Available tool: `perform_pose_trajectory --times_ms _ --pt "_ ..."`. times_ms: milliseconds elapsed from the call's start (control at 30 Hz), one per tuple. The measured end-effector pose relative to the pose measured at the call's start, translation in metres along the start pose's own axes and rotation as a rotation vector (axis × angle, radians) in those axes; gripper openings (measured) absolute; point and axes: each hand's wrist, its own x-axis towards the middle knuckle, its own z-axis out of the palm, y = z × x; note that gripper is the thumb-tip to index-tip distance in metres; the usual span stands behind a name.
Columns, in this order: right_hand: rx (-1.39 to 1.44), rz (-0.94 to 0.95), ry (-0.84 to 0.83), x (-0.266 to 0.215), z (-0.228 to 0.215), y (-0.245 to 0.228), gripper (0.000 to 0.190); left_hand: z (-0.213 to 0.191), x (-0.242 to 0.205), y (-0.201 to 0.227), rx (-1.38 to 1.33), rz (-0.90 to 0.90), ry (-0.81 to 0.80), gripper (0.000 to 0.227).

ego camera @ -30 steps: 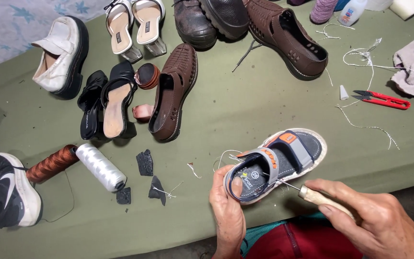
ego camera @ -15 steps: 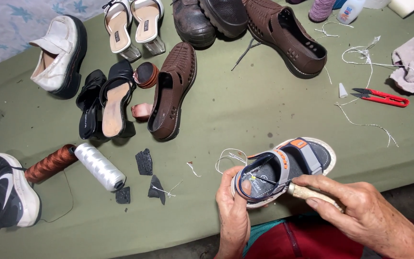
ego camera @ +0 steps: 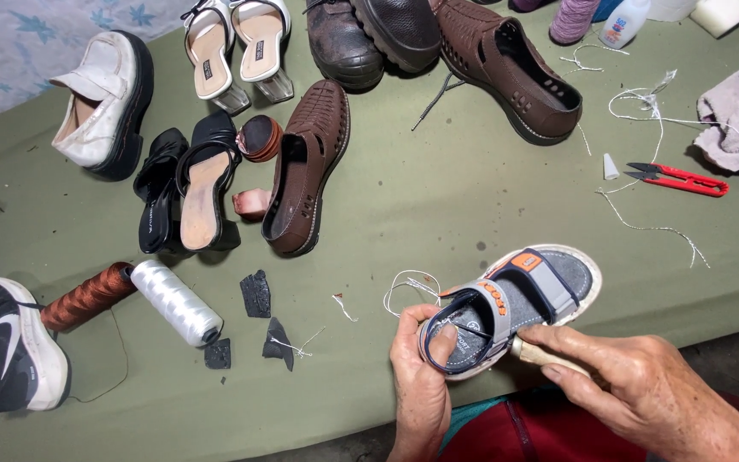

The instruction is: The person sews a child's sandal using a needle and thread. They repeatedly push the needle through the sandal's strap and pull the thread to secure it. The workspace contains various other shoes and sewing supplies.

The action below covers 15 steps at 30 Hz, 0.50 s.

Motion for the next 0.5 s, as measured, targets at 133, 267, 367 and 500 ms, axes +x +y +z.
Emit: perform_pose_trajectory --times_ms 133,267,367,500 --pt "0.000 -0.049 0.012 0.001 -0.006 -0.005 0.039 0.001 0.001 0.001 0.022 0.008 0.000 0.026" --pt "0.069 0.091 -0.031 -0.003 -0.010 -0.007 0.039 0.001 0.001 0.001 0.003 -0.002 0.041 0.024" --pt "0.052 0.171 -0.023 -0.004 -0.006 -0.005 0.039 0.003 0.001 0.002 0.003 -0.022 0.041 0.026" --pt "0.016 0.250 -0.065 -0.006 0.000 0.002 0.040 0.004 0.000 0.002 0.003 -0.027 0.035 0.030"
